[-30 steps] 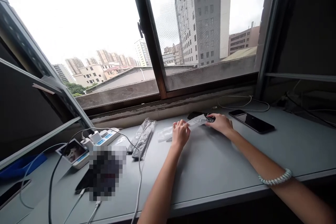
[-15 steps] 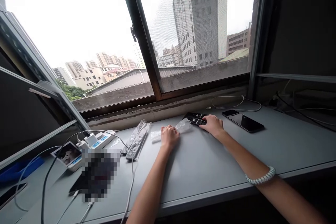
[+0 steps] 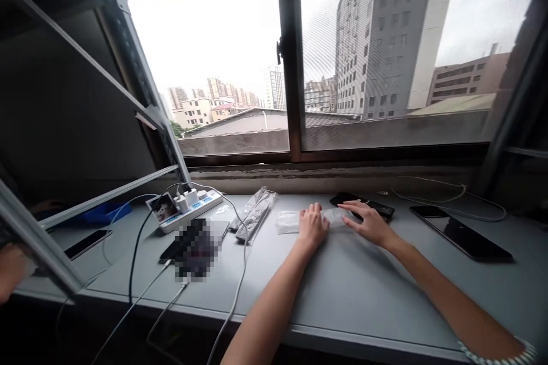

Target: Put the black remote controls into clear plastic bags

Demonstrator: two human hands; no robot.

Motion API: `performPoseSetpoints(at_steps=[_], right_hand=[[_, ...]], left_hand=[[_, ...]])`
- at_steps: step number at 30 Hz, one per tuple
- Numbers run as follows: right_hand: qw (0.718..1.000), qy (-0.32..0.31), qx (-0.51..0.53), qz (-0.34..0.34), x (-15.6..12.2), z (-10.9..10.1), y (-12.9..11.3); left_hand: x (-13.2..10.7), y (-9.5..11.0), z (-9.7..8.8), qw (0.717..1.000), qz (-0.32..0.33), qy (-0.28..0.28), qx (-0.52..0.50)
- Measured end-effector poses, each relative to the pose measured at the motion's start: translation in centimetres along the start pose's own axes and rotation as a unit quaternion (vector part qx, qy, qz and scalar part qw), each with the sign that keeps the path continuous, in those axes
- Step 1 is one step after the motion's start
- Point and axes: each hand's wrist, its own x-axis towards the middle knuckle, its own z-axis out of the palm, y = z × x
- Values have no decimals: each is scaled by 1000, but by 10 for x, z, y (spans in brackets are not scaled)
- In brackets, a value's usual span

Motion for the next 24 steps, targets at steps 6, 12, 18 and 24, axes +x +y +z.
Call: performPoseSetpoints(at_steps=[6,12,18,24], right_hand=[[998,-62,25,3,-5,20,20],[996,-78,41,22,-7,24,28],[997,-66,47,20,-6,23,19],[997,-81,3,3,-3,17,6]], left_hand=[[-2,-2,13,998,7,-56,9],[2,-4,14,997,-2,-82,9],[5,-9,11,996,36,-72,29],[9,-13,6,997,47,-35,43]])
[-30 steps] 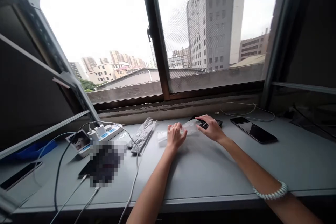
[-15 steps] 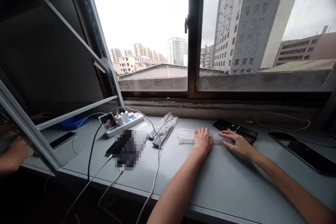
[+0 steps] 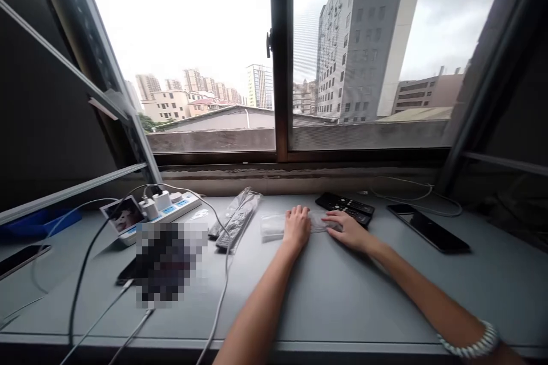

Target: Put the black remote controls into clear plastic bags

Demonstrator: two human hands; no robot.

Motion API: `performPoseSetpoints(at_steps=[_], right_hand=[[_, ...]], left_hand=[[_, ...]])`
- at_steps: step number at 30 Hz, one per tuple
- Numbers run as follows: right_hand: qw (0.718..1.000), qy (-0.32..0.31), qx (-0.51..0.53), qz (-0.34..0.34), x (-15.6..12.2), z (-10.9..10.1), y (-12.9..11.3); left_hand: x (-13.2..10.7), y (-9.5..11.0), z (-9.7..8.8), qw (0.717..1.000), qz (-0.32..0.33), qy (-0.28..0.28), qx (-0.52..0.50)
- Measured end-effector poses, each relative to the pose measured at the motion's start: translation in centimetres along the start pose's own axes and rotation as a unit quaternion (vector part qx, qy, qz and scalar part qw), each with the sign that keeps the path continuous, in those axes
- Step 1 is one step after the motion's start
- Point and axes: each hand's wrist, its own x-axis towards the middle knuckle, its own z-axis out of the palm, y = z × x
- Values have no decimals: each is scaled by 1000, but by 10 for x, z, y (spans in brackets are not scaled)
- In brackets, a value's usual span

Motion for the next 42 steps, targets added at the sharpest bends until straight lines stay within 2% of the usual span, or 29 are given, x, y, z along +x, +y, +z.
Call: performPoseSetpoints(at_steps=[2,7,12,17,22,24,26,29,32,34,38,42], right_hand=[[1000,2,-18,-1,1,-4,-4],[998,38,-55,9,3,-16,-16],[997,59,-53,0,3,-25,-27],[998,55,-32,-24,3,-22,-27],[999,25,2,-38,3,-16,-19],[999,26,22,-33,2,-15,-16],[998,33,40,-20,1,-15,-14],[998,38,57,-5,-1,-16,-12],[998,36,55,3,-2,-17,-12],[998,34,49,5,-3,-17,-11],[999,32,36,2,-4,-15,-8],[999,26,21,-1,-7,-13,-6]], left_hand=[[1,-1,-2,1000,-7,24,-9],[5,-1,-3,999,-19,39,-12],[10,-6,-4,996,-42,72,-20],[10,-8,-4,994,-77,77,-17],[8,-2,-4,996,-63,70,-13],[9,-8,-8,993,-65,97,-8],[10,-22,-13,986,-91,139,8],[7,-52,-19,961,-202,182,49],[0,-71,-17,924,-344,146,74],[-4,-72,-13,912,-390,100,80],[-4,-62,-11,919,-382,48,86],[-5,-64,-14,925,-369,65,58]])
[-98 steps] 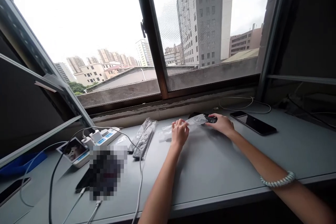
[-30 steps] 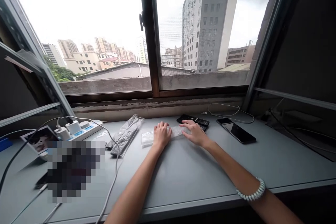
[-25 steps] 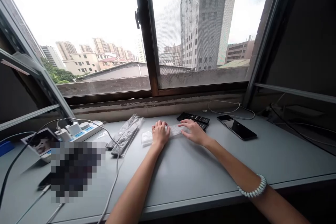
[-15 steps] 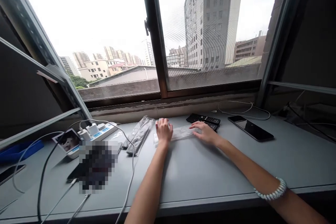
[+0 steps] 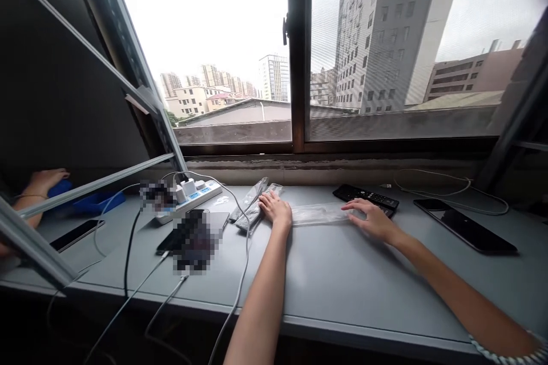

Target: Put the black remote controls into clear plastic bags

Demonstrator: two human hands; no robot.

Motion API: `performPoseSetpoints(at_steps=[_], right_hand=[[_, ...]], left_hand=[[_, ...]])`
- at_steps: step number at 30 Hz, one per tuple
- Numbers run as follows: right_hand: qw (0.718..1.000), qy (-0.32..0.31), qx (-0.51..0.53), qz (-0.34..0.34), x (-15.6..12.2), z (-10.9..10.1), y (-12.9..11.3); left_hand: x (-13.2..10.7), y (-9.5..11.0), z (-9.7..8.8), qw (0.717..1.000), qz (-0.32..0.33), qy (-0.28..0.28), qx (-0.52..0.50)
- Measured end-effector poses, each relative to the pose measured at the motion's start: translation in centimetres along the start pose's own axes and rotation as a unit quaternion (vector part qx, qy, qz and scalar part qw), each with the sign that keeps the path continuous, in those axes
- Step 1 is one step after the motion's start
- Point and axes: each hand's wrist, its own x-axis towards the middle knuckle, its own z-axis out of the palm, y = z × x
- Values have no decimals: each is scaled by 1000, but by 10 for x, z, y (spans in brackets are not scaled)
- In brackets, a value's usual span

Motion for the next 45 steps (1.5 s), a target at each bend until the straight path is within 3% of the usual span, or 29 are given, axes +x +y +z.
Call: performPoseSetpoints(at_steps=[7,13,16,20,24,27,34,40,45], right_hand=[[1000,3,-8,8,-2,1,2],[1000,-2,-3,11,-3,1,1],[1000,-2,2,25,-3,-1,0],[1000,23,9,15,0,-4,-5],[996,70,48,-11,4,-9,-13],[987,128,92,-11,7,-14,-19],[974,205,96,19,8,-22,-33],[980,174,86,28,8,-15,-47],[974,153,169,13,9,-7,-55]], left_hand=[[10,-20,0,986,-30,66,-150],[6,-17,-13,988,-13,66,-140],[3,-8,-25,983,26,122,-136],[-5,11,-37,962,139,185,-144],[-16,28,-37,935,287,161,-134],[-21,34,-32,918,352,138,-116],[-23,35,-29,913,374,112,-118],[-30,39,-32,900,402,120,-120],[-36,41,-33,895,418,110,-108]])
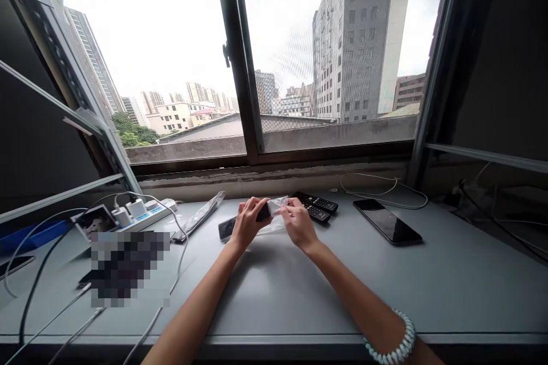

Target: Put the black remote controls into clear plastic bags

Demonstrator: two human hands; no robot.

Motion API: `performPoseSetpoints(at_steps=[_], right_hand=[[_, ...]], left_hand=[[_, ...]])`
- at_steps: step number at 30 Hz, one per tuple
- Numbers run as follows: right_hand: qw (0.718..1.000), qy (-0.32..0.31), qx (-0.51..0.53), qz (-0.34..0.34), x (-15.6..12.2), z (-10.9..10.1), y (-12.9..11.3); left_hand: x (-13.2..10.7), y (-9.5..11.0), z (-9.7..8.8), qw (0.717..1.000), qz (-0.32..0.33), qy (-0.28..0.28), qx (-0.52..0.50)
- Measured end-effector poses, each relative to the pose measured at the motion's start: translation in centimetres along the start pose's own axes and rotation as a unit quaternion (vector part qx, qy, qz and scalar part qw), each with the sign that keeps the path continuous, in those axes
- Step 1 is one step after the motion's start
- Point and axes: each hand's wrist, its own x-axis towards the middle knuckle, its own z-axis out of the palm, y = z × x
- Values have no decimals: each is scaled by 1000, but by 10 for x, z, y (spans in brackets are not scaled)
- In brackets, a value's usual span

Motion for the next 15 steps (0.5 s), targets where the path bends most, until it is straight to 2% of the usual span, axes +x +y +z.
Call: performPoseSetpoints(at_steps=[3,10,15], right_hand=[[998,9,56,36,-1,4,-3],[971,39,185,145,3,11,-5],[967,6,182,180,4,14,-2]], left_hand=[[-2,0,0,1000,-7,3,-4],[-5,2,-2,998,-21,66,5],[-5,3,0,997,-11,74,5]])
